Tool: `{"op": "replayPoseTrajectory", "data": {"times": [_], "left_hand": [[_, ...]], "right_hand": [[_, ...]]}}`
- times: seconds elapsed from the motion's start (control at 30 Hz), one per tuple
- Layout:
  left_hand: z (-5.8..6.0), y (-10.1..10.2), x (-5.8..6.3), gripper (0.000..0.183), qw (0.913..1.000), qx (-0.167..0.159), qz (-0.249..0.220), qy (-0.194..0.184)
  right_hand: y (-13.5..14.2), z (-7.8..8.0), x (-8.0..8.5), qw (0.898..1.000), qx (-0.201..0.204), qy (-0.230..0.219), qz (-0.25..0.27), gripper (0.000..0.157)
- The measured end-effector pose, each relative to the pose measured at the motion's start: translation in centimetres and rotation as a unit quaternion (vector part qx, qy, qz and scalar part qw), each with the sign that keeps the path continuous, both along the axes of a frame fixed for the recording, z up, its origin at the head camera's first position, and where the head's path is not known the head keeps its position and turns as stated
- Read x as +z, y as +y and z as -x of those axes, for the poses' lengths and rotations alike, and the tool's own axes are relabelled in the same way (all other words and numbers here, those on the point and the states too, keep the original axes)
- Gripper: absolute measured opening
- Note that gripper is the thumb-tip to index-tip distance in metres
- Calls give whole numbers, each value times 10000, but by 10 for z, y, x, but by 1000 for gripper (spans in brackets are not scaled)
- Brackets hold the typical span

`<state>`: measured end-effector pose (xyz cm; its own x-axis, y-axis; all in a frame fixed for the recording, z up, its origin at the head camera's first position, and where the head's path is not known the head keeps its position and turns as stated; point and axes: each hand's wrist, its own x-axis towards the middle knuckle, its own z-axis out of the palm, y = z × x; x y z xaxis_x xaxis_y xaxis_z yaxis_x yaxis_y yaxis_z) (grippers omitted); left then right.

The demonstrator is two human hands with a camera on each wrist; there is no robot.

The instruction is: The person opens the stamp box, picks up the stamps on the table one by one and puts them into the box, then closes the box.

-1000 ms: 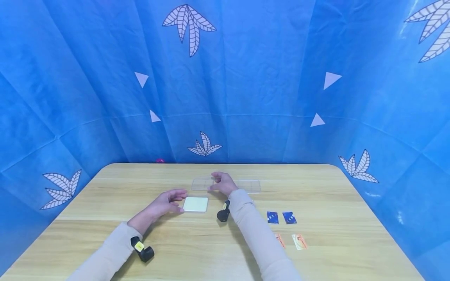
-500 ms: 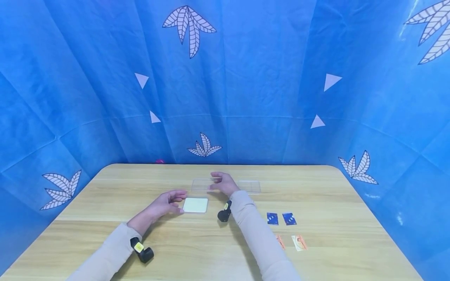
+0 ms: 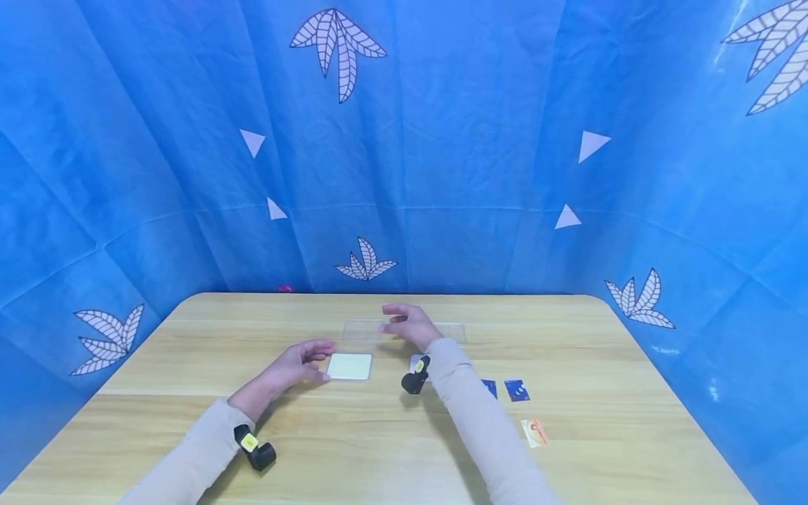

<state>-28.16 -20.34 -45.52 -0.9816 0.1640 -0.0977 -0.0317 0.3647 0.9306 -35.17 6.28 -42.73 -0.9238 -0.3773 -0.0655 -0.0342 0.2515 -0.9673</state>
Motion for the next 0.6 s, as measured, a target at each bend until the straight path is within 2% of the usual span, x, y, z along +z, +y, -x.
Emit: {"op": "replayPoseTrajectory", "data": {"times": [0.3, 0.47, 0.6], "left_hand": [[-2, 1, 4, 64, 10000, 20, 37, -27], [-2, 1, 4, 65, 10000, -65, 68, 6], [-3, 3, 5, 65, 9999, 12, 159, -32]], "right_hand": [[28, -7, 12, 9999, 88, 97, 14, 56], [44, -16, 20, 9994, 300, 89, 160, 55], [57, -25, 25, 9987, 419, 219, 163, 54]]}}
